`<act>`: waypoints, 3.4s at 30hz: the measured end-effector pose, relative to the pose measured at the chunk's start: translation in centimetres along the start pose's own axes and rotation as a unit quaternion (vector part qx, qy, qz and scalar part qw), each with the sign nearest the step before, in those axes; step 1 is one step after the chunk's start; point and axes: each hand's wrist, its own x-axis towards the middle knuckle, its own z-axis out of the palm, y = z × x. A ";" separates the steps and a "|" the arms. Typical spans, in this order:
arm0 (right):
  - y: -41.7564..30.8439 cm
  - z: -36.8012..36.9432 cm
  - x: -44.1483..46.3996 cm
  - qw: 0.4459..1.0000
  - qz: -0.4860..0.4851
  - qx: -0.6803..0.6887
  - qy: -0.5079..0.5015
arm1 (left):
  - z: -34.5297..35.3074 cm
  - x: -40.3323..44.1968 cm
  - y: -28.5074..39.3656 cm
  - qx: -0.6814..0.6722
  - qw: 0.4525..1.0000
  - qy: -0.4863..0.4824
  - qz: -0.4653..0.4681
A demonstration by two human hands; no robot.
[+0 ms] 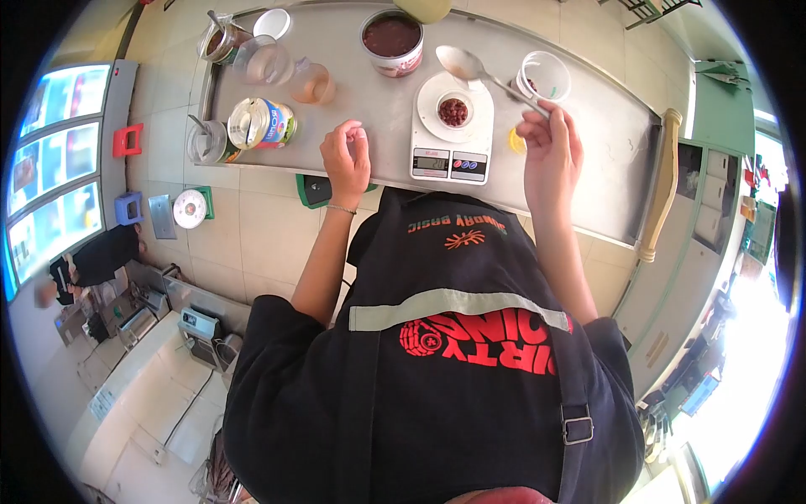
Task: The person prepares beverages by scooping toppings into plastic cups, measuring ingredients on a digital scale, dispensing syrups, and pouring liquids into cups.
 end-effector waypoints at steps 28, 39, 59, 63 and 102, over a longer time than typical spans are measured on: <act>7.7 8.6 4.9 0.963 -0.113 -0.235 -0.066 | 0.7 -0.1 -0.4 0.033 0.999 -0.003 0.005; 13.5 8.3 7.2 0.936 -0.156 -0.288 -0.124 | -1.0 -0.2 -1.0 0.090 0.987 -0.047 -0.126; 9.2 6.3 8.0 0.999 0.016 0.004 -0.038 | 0.9 0.6 1.1 0.092 0.995 -0.008 -0.035; 7.8 6.2 7.2 0.999 0.018 0.020 -0.031 | 0.8 0.7 0.8 0.098 0.995 -0.013 -0.030; 1.7 -3.0 -3.1 0.984 0.009 -0.178 0.031 | 1.1 0.3 0.4 0.104 0.994 -0.017 -0.016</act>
